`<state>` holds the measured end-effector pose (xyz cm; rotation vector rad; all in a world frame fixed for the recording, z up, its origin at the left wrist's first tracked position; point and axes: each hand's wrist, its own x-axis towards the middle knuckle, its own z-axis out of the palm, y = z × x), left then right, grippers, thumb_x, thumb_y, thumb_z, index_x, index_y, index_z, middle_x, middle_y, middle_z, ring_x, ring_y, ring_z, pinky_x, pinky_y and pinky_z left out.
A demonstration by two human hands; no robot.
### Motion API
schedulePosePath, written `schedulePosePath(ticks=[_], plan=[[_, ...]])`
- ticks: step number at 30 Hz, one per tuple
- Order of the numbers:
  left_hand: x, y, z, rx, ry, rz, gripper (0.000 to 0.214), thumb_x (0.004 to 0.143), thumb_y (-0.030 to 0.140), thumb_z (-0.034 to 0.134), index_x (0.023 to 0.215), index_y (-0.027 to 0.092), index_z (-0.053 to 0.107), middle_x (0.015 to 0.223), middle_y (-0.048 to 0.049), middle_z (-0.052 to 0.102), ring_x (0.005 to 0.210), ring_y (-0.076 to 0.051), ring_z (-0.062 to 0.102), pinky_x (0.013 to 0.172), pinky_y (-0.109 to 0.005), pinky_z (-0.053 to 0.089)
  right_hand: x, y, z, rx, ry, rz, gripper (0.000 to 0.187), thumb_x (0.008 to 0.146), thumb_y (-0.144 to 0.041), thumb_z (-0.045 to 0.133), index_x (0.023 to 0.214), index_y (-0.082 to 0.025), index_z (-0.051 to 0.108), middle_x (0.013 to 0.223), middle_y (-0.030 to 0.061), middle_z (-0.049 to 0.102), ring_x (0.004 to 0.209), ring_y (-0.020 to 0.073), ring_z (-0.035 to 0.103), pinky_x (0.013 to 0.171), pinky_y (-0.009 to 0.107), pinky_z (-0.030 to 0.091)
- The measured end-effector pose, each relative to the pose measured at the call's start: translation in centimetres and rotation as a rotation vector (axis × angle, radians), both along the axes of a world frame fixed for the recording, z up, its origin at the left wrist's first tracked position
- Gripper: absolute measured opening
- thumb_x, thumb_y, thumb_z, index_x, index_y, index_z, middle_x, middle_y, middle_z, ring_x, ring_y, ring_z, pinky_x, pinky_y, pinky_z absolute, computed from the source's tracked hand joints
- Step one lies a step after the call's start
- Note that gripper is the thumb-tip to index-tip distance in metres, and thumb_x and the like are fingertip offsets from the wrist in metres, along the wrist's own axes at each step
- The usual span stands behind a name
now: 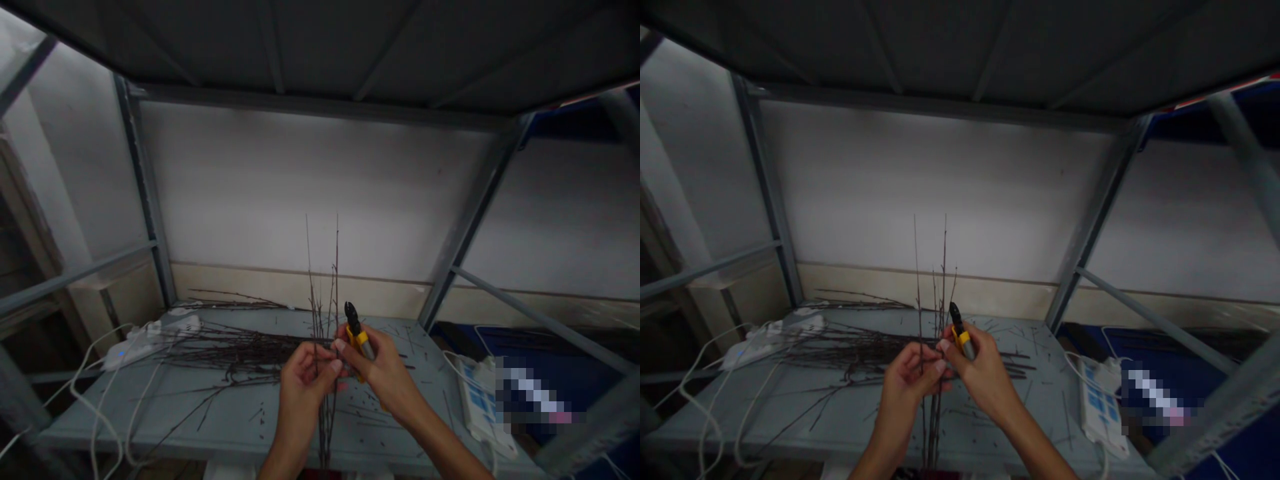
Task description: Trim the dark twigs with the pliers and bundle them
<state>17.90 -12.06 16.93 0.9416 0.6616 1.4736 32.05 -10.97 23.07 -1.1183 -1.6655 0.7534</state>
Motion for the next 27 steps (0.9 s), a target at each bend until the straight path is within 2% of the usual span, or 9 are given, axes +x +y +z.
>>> schedulePosePath(ticks=[6,10,12,15,18,20,23,27], plan=[[0.6,0.1,0.1,-0.006,0.040,-0.030,0.030,0.076,0.039,0.082,0.085,0.015,0.067,0.083,-0.0054,0.068,0.073,-0.022,0.070,0.062,-0.035,0.062,0.2,0.5,1.4,0.096,-0.050,-0.130,0.023,0.087,-0.044,0.063,0.086,-0.021,0.066,0.078,0.0004,0.067,0.077,0.0206,0.061,0.072,0.029,0.046],[1.2,0.1,0.5,0.020,0.044,-0.037,0.033,0.081,0.043,0.078,0.096,0.014,0.070,0.091,-0.0088,0.070,0.072,-0.021,0.069,0.059,-0.033,0.061,0.2,0.3,2.0,0.085,-0.069,-0.124,0.021,0.086,-0.042,0.063,0.084,-0.021,0.065,0.078,0.0003,0.067,0.075,0.0202,0.062,0.070,0.028,0.047],[1.6,0.3,0.7,0.034,0.017,-0.042,0.036,0.082,0.043,0.077,0.100,0.013,0.072,0.089,-0.0087,0.069,0.067,-0.017,0.065,0.053,-0.028,0.058,0.1,0.2,2.1,0.063,-0.050,-0.105,0.022,0.087,-0.043,0.062,0.085,-0.021,0.064,0.078,0.0005,0.067,0.075,0.0202,0.062,0.070,0.029,0.048],[2.2,0.8,1.0,0.018,-0.029,-0.021,0.035,0.082,0.044,0.077,0.097,0.012,0.075,0.071,-0.0028,0.063,0.055,-0.010,0.052,0.041,-0.018,0.046,0.3,0.1,2.2,0.087,-0.114,-0.075,0.021,0.091,-0.042,0.060,0.088,-0.021,0.063,0.080,0.0008,0.068,0.076,0.0206,0.064,0.073,0.030,0.049],[2.3,1.2,1.1,-0.025,-0.057,0.017,0.034,0.079,0.044,0.079,0.093,0.013,0.075,0.061,0.0016,0.056,0.048,-0.007,0.043,0.035,-0.015,0.036,1.6,0.3,2.3,0.227,-0.350,-0.142,0.018,0.094,-0.038,0.057,0.097,-0.021,0.063,0.089,0.0037,0.069,0.084,0.0225,0.065,0.078,0.033,0.049],[2.2,1.3,1.0,-0.038,-0.065,0.034,0.034,0.077,0.044,0.080,0.092,0.013,0.075,0.065,0.0001,0.059,0.049,-0.007,0.044,0.034,-0.015,0.035,2.8,0.5,2.5,0.358,-0.578,-0.226,0.017,0.095,-0.032,0.057,0.106,-0.021,0.062,0.098,0.0070,0.069,0.090,0.0247,0.065,0.082,0.036,0.049],[2.0,1.2,0.9,-0.048,-0.054,0.055,0.035,0.076,0.043,0.082,0.092,0.013,0.075,0.076,-0.0040,0.065,0.053,-0.008,0.048,0.034,-0.014,0.033,4.3,0.5,3.3,0.531,-0.967,-0.321,0.027,0.090,-0.020,0.060,0.117,-0.018,0.059,0.110,0.0114,0.068,0.100,0.0298,0.062,0.087,0.043,0.047],[1.9,0.9,0.9,-0.061,-0.028,0.055,0.034,0.076,0.041,0.082,0.093,0.013,0.075,0.078,-0.0050,0.067,0.055,-0.007,0.049,0.035,-0.013,0.031,4.6,0.1,5.2,0.630,-1.320,-0.365,0.032,0.087,-0.012,0.059,0.119,-0.016,0.060,0.111,0.0125,0.068,0.100,0.0322,0.060,0.085,0.046,0.043]])
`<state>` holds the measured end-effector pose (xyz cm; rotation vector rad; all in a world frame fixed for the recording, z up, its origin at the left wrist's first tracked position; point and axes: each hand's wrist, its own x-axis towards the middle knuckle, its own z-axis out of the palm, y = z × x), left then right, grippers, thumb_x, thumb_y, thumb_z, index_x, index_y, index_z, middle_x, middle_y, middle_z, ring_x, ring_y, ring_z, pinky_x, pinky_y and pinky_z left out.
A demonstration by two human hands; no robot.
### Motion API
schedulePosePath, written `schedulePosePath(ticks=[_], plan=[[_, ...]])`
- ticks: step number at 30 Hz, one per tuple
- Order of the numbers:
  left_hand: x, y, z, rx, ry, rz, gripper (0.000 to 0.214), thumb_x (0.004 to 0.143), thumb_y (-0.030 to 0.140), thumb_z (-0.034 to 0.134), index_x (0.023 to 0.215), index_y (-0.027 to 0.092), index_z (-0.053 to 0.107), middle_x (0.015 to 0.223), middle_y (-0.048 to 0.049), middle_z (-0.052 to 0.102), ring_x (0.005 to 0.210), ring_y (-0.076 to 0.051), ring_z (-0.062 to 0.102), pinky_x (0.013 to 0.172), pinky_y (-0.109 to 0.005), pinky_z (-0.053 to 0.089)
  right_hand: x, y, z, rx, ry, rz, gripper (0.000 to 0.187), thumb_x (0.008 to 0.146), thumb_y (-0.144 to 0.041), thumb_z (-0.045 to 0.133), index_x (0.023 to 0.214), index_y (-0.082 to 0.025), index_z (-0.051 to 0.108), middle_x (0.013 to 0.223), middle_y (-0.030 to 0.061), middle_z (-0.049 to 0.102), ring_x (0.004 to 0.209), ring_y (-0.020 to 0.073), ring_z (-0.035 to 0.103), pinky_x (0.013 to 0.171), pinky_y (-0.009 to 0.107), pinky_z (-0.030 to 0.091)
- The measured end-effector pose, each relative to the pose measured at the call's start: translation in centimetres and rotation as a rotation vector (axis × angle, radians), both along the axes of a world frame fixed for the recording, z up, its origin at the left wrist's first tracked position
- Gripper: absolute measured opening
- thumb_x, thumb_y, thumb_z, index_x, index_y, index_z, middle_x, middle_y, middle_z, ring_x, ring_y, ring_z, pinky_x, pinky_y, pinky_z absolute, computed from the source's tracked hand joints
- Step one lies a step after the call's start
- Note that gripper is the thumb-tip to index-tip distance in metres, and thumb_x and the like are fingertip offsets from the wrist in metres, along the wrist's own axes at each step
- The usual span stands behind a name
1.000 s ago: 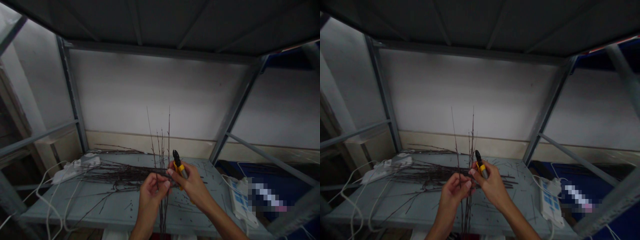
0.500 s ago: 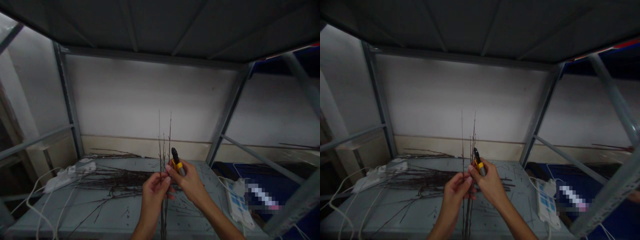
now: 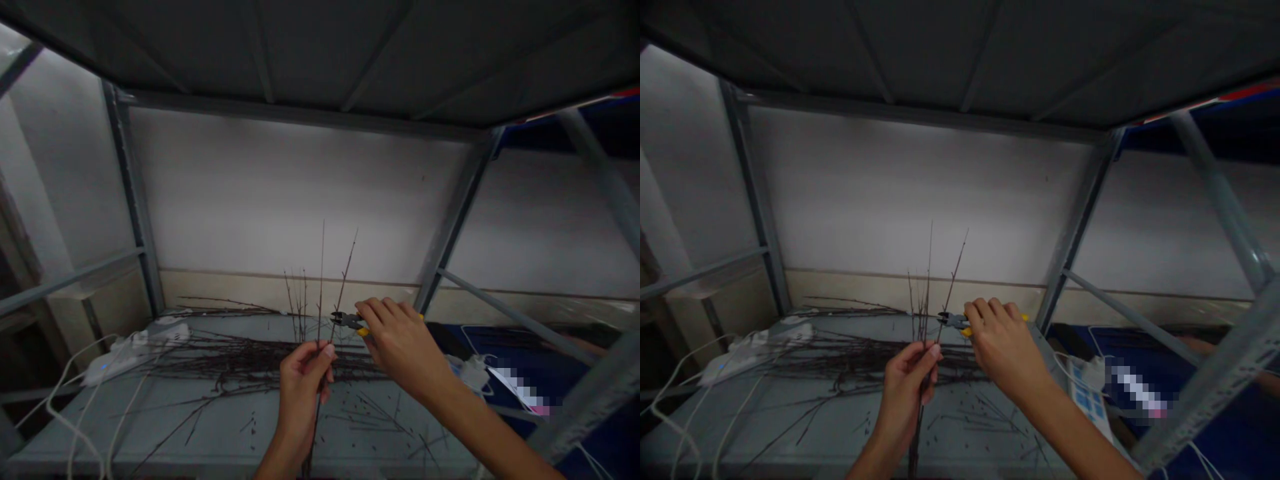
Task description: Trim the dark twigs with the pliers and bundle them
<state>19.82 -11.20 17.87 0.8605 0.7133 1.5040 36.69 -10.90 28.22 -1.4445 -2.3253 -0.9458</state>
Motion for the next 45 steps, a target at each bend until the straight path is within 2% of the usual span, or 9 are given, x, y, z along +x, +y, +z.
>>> schedulePosePath(ticks=[7,13,18,21,23,27,32,39,45], plan=[[-0.1,-0.1,-0.1,0.005,0.018,0.020,0.033,0.078,0.041,0.081,0.094,0.013,0.075,0.077,-0.0038,0.066,0.055,-0.006,0.045,0.036,-0.012,0.029,-0.4,-0.3,0.7,0.054,-0.171,-0.014,0.031,0.089,-0.009,0.052,0.118,-0.015,0.061,0.109,0.0140,0.070,0.095,0.0311,0.059,0.080,0.045,0.039],[-0.3,-0.3,0.1,0.012,0.013,0.004,0.033,0.078,0.043,0.080,0.092,0.013,0.075,0.073,-0.0033,0.065,0.051,-0.006,0.044,0.035,-0.012,0.026,-0.4,0.0,0.2,0.004,-0.148,-0.008,0.015,0.089,-0.007,0.055,0.096,-0.019,0.061,0.093,0.0082,0.070,0.085,0.0270,0.062,0.071,0.039,0.037],[-0.2,-0.5,0.4,-0.021,-0.017,-0.020,0.034,0.078,0.044,0.080,0.089,0.013,0.074,0.069,-0.0022,0.064,0.047,-0.004,0.040,0.033,-0.012,0.023,-0.5,0.6,-0.2,-0.093,-0.061,-0.057,0.017,0.086,-0.005,0.057,0.093,-0.020,0.061,0.085,0.0054,0.071,0.075,0.0238,0.066,0.062,0.034,0.034],[-0.2,-0.3,0.8,-0.048,-0.051,-0.014,0.036,0.074,0.045,0.083,0.088,0.013,0.074,0.076,-0.0036,0.066,0.048,-0.005,0.042,0.032,-0.011,0.023,-0.5,0.9,-0.6,-0.175,0.063,-0.053,0.017,0.083,-0.007,0.060,0.093,-0.020,0.063,0.087,0.0048,0.074,0.076,0.0230,0.069,0.060,0.031,0.034],[-0.3,-0.1,1.0,-0.061,-0.072,-0.005,0.038,0.071,0.046,0.084,0.088,0.013,0.075,0.077,-0.0039,0.066,0.048,-0.005,0.042,0.030,-0.011,0.022,-0.4,1.0,-0.7,-0.226,0.212,-0.043,0.005,0.087,-0.018,0.062,0.089,-0.022,0.064,0.083,0.0043,0.074,0.073,0.0233,0.070,0.060,0.030,0.035],[-0.5,0.0,1.3,-0.075,-0.096,0.000,0.041,0.066,0.045,0.088,0.087,0.013,0.076,0.076,-0.0037,0.066,0.046,-0.004,0.043,0.029,-0.011,0.023,-0.5,1.2,-0.3,-0.318,0.616,0.025,0.029,0.091,-0.047,0.060,0.076,-0.023,0.065,0.067,0.0040,0.070,0.065,0.0232,0.066,0.061,0.032,0.041],[-0.1,-0.3,1.3,-0.067,-0.092,-0.030,0.043,0.064,0.047,0.089,0.086,0.013,0.076,0.074,-0.0031,0.065,0.043,-0.004,0.042,0.028,-0.011,0.023,-1.4,2.0,1.0,-0.436,1.097,0.221,0.031,0.081,-0.047,0.071,0.096,-0.020,0.071,0.092,0.0070,0.076,0.086,0.0255,0.070,0.079,0.037,0.051],[0.6,-0.3,0.7,-0.079,-0.091,-0.019,0.047,0.062,0.051,0.089,0.085,0.013,0.075,0.070,-0.0028,0.066,0.040,-0.004,0.043,0.026,-0.010,0.022,-3.2,2.4,2.2,-0.446,1.171,0.321,0.016,0.078,-0.033,0.068,0.086,-0.019,0.068,0.080,0.0030,0.071,0.079,0.0226,0.066,0.076,0.035,0.050],[0.3,0.1,-0.3,-0.078,-0.060,-0.063,0.048,0.062,0.055,0.087,0.083,0.013,0.075,0.058,0.0002,0.061,0.031,-0.001,0.034,0.026,-0.011,0.020,-2.8,2.9,3.7,-0.333,1.198,0.342,0.022,0.081,-0.040,0.068,0.090,-0.020,0.069,0.086,0.0058,0.073,0.078,0.0223,0.065,0.075,0.036,0.049]])
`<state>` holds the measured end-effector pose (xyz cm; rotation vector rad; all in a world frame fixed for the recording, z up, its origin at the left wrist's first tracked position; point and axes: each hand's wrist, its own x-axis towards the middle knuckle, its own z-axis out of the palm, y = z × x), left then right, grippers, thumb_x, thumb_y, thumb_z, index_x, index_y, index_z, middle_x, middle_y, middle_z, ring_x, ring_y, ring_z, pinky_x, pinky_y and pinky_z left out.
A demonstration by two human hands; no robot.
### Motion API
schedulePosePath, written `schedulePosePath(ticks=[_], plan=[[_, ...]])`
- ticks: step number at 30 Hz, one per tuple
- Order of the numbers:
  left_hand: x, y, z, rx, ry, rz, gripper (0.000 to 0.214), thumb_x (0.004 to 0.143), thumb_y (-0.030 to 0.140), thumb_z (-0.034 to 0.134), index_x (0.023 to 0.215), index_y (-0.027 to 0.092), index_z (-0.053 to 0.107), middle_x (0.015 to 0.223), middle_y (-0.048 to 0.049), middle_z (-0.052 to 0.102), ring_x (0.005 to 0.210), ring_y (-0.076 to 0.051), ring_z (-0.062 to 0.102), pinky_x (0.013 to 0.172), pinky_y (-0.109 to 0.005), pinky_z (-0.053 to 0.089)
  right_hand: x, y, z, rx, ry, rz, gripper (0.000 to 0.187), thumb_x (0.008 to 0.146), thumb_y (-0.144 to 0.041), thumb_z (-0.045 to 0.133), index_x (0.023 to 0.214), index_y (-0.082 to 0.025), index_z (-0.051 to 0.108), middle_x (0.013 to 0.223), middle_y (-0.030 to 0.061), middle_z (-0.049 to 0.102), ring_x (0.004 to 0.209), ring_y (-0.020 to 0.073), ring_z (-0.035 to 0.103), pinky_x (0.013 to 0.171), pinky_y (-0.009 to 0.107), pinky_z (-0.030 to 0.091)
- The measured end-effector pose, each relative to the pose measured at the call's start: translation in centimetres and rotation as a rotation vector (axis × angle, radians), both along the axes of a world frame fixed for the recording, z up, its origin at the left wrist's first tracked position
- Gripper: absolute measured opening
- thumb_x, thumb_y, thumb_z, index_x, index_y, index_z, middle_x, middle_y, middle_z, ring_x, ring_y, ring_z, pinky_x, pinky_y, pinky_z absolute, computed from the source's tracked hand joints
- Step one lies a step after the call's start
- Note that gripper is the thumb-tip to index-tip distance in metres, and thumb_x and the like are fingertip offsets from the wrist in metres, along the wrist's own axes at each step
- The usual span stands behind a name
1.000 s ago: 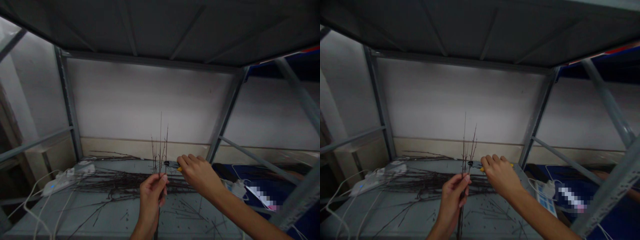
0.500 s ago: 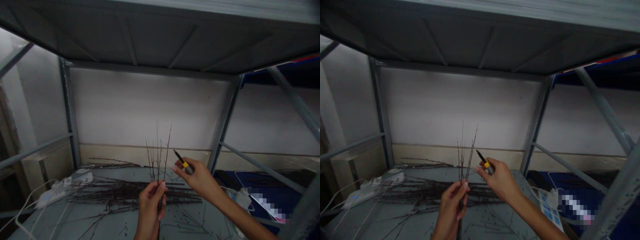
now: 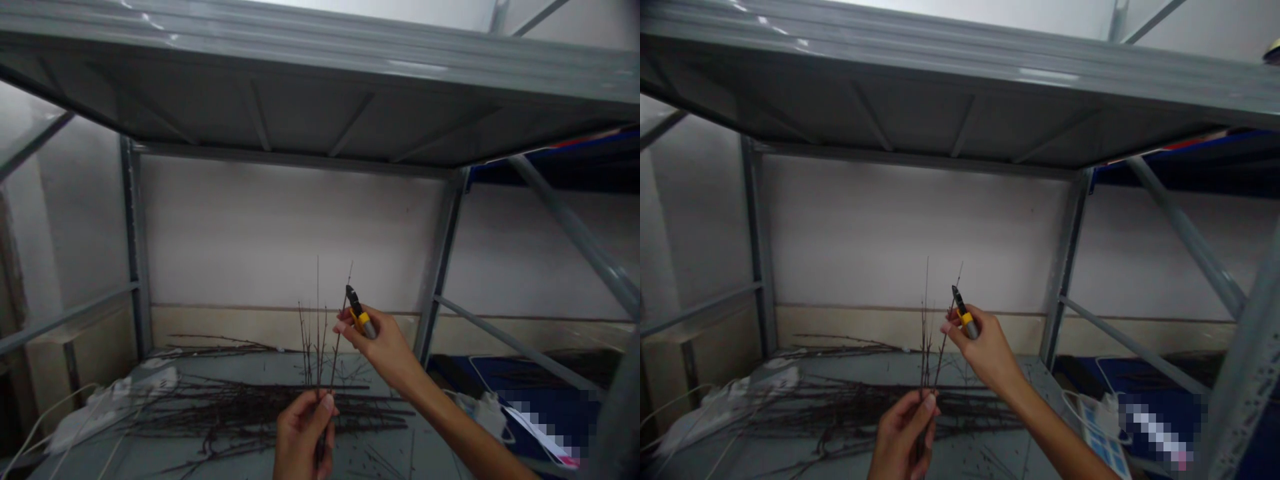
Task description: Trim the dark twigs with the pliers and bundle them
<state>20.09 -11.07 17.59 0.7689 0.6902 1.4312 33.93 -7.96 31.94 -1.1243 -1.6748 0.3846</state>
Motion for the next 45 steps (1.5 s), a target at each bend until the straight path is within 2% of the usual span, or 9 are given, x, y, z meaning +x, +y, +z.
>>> schedulePosePath(ticks=[5,8,11,17,22,27,32,36,45], plan=[[0.1,-0.3,0.3,0.069,-0.013,-0.006,0.046,0.061,0.054,0.088,0.078,0.014,0.074,0.057,-0.0011,0.061,0.038,-0.007,0.046,0.028,-0.014,0.033,0.4,0.1,0.9,-0.041,0.045,0.023,0.023,0.082,-0.041,0.067,0.088,-0.019,0.067,0.077,0.0033,0.070,0.061,0.0159,0.057,0.058,0.029,0.043],[0.3,-0.2,1.4,0.135,-0.042,0.020,0.049,0.061,0.054,0.089,0.084,0.014,0.073,0.072,-0.0087,0.070,0.061,-0.020,0.066,0.043,-0.025,0.054,0.1,-0.4,1.0,-0.047,0.055,0.033,0.021,0.082,-0.039,0.067,0.085,-0.019,0.067,0.070,0.0006,0.065,0.057,0.0144,0.053,0.056,0.028,0.040],[0.5,0.2,3.2,0.170,-0.042,0.015,0.047,0.066,0.052,0.086,0.090,0.014,0.070,0.077,-0.0099,0.073,0.064,-0.021,0.069,0.055,-0.033,0.062,-0.2,-0.7,1.0,-0.055,0.074,0.053,0.021,0.081,-0.039,0.068,0.085,-0.019,0.065,0.072,0.0003,0.065,0.055,0.0126,0.049,0.053,0.027,0.037],[0.7,1.1,6.5,0.226,-0.019,0.065,0.040,0.068,0.045,0.087,0.084,0.016,0.065,0.080,-0.0031,0.065,0.057,-0.014,0.061,0.031,-0.018,0.044,-0.3,-0.9,0.7,-0.093,0.121,0.116,0.020,0.083,-0.038,0.066,0.087,-0.019,0.063,0.077,0.0017,0.070,0.052,0.0116,0.047,0.051,0.027,0.037],[0.8,1.3,6.8,0.179,0.041,0.050,0.047,0.071,0.050,0.083,0.101,0.015,0.071,0.063,0.0020,0.059,0.039,-0.003,0.038,0.031,-0.011,0.021,-0.3,-1.3,0.9,-0.092,0.099,0.095,0.019,0.085,-0.039,0.063,0.086,-0.020,0.062,0.073,0.0012,0.069,0.057,0.0152,0.054,0.055,0.029,0.041],[0.8,1.3,6.2,0.114,0.057,0.063,0.049,0.071,0.052,0.082,0.101,0.014,0.074,0.050,0.0059,0.049,0.040,-0.002,0.029,0.037,-0.012,0.017,1.0,-1.5,1.4,0.045,-0.208,-0.019,0.021,0.089,-0.041,0.060,0.087,-0.021,0.065,0.082,0.0035,0.071,0.080,0.0222,0.066,0.075,0.033,0.049],[0.3,1.6,6.1,0.125,0.075,0.070,0.050,0.072,0.051,0.082,0.106,0.014,0.077,0.054,0.0059,0.046,0.043,-0.003,0.031,0.038,-0.013,0.019,2.9,-2.3,2.4,0.203,-0.774,-0.328,0.021,0.093,-0.035,0.058,0.106,-0.020,0.063,0.097,0.0090,0.072,0.088,0.0278,0.068,0.077,0.038,0.048],[0.4,2.0,5.6,0.155,0.094,0.088,0.046,0.071,0.051,0.083,0.100,0.016,0.079,0.062,0.0034,0.048,0.049,-0.005,0.039,0.038,-0.012,0.022,2.9,-3.4,3.9,0.300,-1.171,-0.442,0.012,0.092,-0.025,0.060,0.103,-0.019,0.063,0.096,0.0085,0.070,0.090,0.0300,0.066,0.076,0.041,0.047],[0.8,2.2,4.6,0.377,0.212,0.253,0.028,0.083,0.041,0.075,0.097,0.017,0.079,0.076,-0.0003,0.054,0.058,-0.008,0.046,0.045,-0.016,0.035,2.1,-4.3,5.3,0.233,-1.396,-0.425,0.012,0.089,-0.025,0.063,0.098,-0.018,0.064,0.090,0.0093,0.072,0.081,0.0305,0.068,0.068,0.042,0.048]])
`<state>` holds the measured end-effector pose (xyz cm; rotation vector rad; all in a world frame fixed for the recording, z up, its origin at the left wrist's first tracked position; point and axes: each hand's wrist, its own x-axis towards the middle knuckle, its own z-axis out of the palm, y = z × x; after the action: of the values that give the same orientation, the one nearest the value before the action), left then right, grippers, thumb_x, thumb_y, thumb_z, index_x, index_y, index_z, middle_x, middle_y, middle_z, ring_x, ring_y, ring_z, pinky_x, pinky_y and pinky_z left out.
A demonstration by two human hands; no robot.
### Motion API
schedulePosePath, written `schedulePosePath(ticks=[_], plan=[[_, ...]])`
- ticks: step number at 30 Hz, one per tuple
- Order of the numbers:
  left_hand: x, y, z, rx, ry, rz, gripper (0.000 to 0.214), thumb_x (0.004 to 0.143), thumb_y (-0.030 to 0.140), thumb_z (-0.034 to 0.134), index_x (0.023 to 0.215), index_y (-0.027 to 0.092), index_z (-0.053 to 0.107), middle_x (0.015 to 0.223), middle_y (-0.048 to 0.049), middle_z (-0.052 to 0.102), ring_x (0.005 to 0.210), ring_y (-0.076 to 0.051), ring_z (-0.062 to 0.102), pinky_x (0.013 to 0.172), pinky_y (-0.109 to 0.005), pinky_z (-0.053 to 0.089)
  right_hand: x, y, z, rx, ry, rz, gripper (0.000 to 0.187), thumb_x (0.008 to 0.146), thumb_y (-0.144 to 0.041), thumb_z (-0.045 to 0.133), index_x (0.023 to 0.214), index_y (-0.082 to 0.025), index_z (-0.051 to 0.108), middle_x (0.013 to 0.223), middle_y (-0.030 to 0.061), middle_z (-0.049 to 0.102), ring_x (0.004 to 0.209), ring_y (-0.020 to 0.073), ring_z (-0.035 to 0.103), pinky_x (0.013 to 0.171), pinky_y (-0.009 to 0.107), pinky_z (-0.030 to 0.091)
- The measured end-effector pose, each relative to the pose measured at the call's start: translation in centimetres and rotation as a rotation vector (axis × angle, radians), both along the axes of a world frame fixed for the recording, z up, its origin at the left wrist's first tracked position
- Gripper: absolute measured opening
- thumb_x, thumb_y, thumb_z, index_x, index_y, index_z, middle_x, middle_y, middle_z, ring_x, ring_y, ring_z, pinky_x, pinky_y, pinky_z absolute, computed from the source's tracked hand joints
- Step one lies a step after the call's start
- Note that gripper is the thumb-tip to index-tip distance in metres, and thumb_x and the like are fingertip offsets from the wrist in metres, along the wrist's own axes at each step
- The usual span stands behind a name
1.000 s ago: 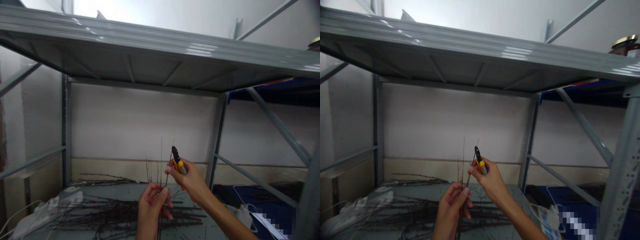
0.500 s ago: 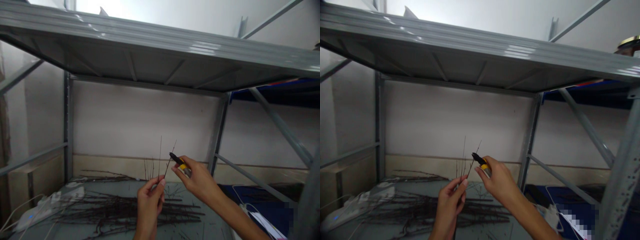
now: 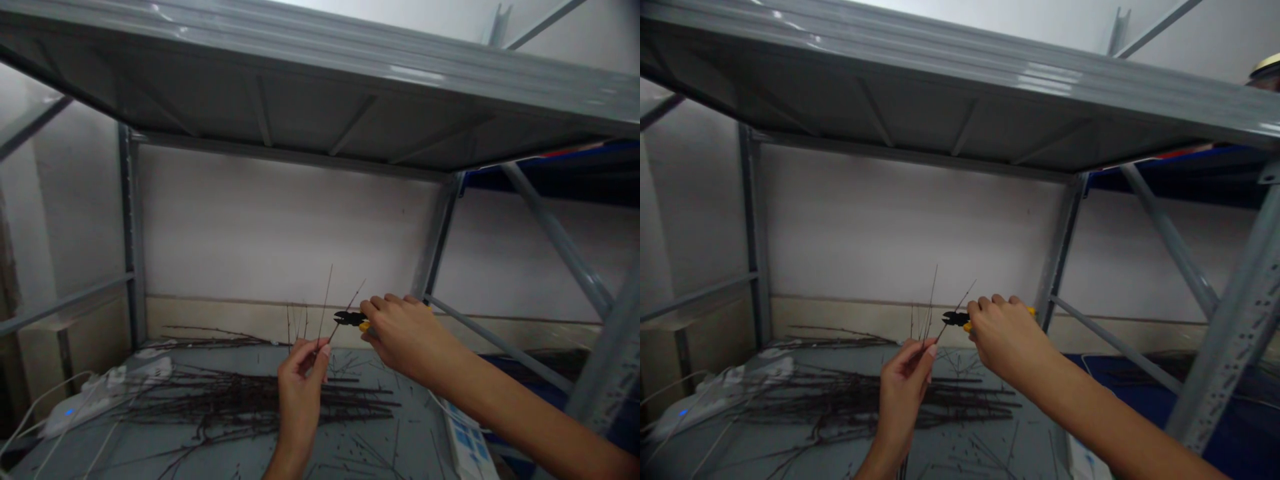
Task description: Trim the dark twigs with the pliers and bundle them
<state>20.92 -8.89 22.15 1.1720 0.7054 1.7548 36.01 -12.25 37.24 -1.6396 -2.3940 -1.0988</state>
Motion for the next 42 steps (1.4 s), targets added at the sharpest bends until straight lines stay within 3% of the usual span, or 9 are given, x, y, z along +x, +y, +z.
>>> schedulePosePath(ticks=[9,17,21,26,28,31,33,37,42], plan=[[-0.4,-0.5,0.3,0.056,0.051,0.058,0.025,0.088,0.039,0.070,0.097,0.017,0.079,0.077,-0.0010,0.056,0.062,-0.012,0.049,0.055,-0.022,0.041,-0.5,-0.5,-0.4,-0.022,-0.067,-0.024,0.018,0.086,-0.013,0.060,0.103,-0.016,0.064,0.087,0.0112,0.072,0.078,0.0309,0.070,0.062,0.040,0.049],[-0.5,-1.5,0.7,0.142,0.169,0.157,0.023,0.091,0.035,0.067,0.097,0.017,0.080,0.081,-0.0043,0.061,0.078,-0.018,0.059,0.071,-0.025,0.046,-0.1,-0.6,1.0,-0.156,-0.101,-0.043,0.026,0.080,-0.030,0.074,0.100,-0.015,0.069,0.089,0.0129,0.075,0.080,0.0347,0.072,0.064,0.042,0.052],[-0.4,-1.3,0.6,0.142,0.161,0.170,0.022,0.092,0.033,0.065,0.096,0.017,0.079,0.083,-0.0046,0.063,0.081,-0.018,0.060,0.075,-0.027,0.047,0.2,-0.1,0.8,-0.164,-0.114,-0.012,0.013,0.083,-0.021,0.068,0.095,-0.015,0.070,0.085,0.0124,0.076,0.074,0.0320,0.074,0.058,0.036,0.049],[-0.2,-0.8,0.5,0.106,0.142,0.090,0.022,0.088,0.035,0.070,0.092,0.015,0.079,0.077,-0.0030,0.063,0.069,-0.014,0.057,0.065,-0.024,0.047,0.5,0.7,-0.6,-0.083,-0.077,0.009,0.015,0.088,-0.012,0.057,0.089,-0.016,0.071,0.080,0.0126,0.075,0.072,0.0296,0.073,0.059,0.034,0.047],[-0.1,-0.5,0.3,0.005,0.082,-0.013,0.028,0.085,0.040,0.073,0.093,0.014,0.078,0.068,-0.0002,0.059,0.055,-0.010,0.050,0.049,-0.020,0.041,0.5,1.2,-0.9,-0.100,0.054,0.002,0.016,0.089,-0.027,0.061,0.083,-0.016,0.071,0.077,0.0130,0.074,0.071,0.0296,0.072,0.060,0.034,0.046],[-0.2,-0.1,0.1,-0.154,-0.067,-0.130,0.039,0.078,0.046,0.078,0.096,0.012,0.076,0.060,0.0015,0.058,0.045,-0.007,0.046,0.035,-0.015,0.030,0.1,2.1,-1.3,-0.180,0.440,0.043,0.038,0.090,-0.051,0.059,0.074,-0.018,0.069,0.067,0.0084,0.070,0.064,0.0243,0.067,0.060,0.034,0.044],[-0.4,0.0,0.1,-0.164,-0.129,-0.163,0.042,0.074,0.046,0.082,0.096,0.011,0.075,0.069,-0.0038,0.067,0.052,-0.011,0.058,0.036,-0.016,0.040,-0.4,2.6,-2.0,-0.279,0.702,0.129,0.041,0.091,-0.055,0.055,0.076,-0.019,0.068,0.066,0.0053,0.069,0.061,0.0204,0.063,0.060,0.032,0.044],[-0.8,0.1,0.2,-0.145,-0.168,-0.266,0.041,0.075,0.043,0.082,0.099,0.011,0.075,0.093,-0.0145,0.077,0.084,-0.027,0.074,0.061,-0.035,0.064,-1.6,3.3,-4.2,-0.481,1.085,0.298,0.028,0.088,-0.044,0.058,0.087,-0.017,0.067,0.068,0.0010,0.065,0.057,0.0157,0.057,0.055,0.028,0.043],[-1.9,0.5,-1.0,-0.083,-0.120,-0.304,0.039,0.081,0.041,0.078,0.107,0.012,0.076,0.110,-0.0177,0.077,0.104,-0.031,0.073,0.097,-0.045,0.056,-2.3,4.1,-5.7,-0.407,1.190,0.344,0.018,0.084,-0.036,0.059,0.082,-0.019,0.065,0.069,-0.0004,0.063,0.061,0.0158,0.055,0.059,0.028,0.043]])
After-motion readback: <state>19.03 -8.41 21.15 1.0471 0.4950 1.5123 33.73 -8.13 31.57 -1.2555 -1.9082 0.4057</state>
